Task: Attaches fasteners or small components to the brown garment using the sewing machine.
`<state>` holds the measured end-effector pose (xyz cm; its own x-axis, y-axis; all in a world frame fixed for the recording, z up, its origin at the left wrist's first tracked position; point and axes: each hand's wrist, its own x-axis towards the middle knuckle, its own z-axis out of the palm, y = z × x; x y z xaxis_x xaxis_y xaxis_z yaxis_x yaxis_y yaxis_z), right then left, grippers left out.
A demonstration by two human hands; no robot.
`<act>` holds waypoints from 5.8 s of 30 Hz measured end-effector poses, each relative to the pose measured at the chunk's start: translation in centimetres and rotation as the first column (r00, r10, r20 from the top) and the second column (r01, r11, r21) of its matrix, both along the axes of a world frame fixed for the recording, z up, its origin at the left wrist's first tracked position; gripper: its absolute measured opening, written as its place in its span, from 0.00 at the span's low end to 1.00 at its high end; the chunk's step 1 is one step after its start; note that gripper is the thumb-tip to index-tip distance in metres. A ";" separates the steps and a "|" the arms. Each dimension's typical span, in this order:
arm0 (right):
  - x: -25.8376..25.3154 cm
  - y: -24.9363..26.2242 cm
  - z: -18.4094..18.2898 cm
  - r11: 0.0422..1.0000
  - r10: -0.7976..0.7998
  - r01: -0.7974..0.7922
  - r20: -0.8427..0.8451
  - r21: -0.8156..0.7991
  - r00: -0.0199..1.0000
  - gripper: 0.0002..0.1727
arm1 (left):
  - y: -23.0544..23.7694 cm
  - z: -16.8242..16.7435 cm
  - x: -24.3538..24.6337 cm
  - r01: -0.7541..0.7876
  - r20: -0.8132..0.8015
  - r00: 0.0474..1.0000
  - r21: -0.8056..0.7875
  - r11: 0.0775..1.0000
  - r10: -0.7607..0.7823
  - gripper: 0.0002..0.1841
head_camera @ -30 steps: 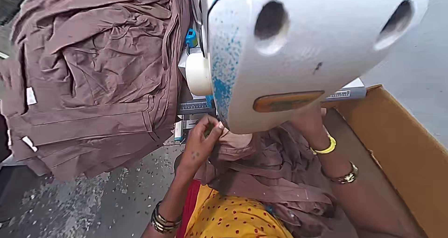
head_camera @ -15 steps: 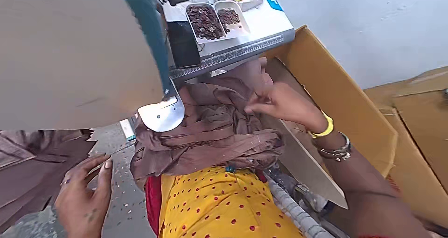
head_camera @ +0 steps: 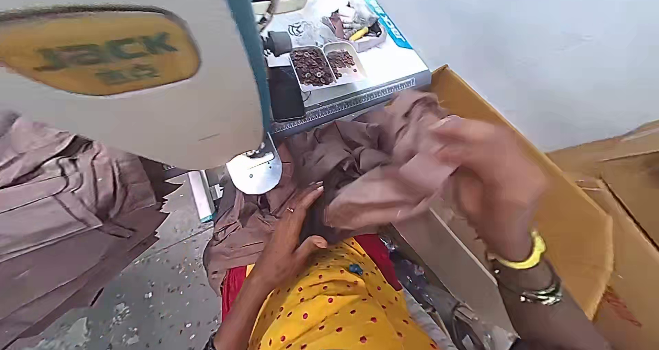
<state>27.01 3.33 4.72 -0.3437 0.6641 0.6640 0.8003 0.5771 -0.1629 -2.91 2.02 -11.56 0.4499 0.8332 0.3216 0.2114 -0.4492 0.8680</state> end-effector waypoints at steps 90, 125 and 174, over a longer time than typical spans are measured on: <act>-10.5 18.0 -7.1 0.883 -0.045 -0.131 -0.360 -0.451 0.932 0.11 | -0.2 8.5 -4.9 -0.338 0.077 0.889 -0.555 0.760 0.451 0.16; -13.4 11.4 -6.5 0.291 0.072 -0.602 -0.611 -0.743 0.789 0.09 | -0.3 7.3 -6.9 -0.055 0.343 0.861 -0.671 0.740 0.375 0.19; -4.1 19.6 -7.0 0.909 -0.239 0.127 -0.248 -0.397 0.939 0.09 | 2.1 6.7 -5.2 -0.570 -0.003 0.784 -0.400 0.718 0.620 0.18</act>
<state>22.87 22.97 -2.28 -0.0259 0.9125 0.4082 0.7723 0.2775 -0.5714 -8.07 4.16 -4.89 -0.2008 0.9788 -0.0392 0.2081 0.0817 0.9747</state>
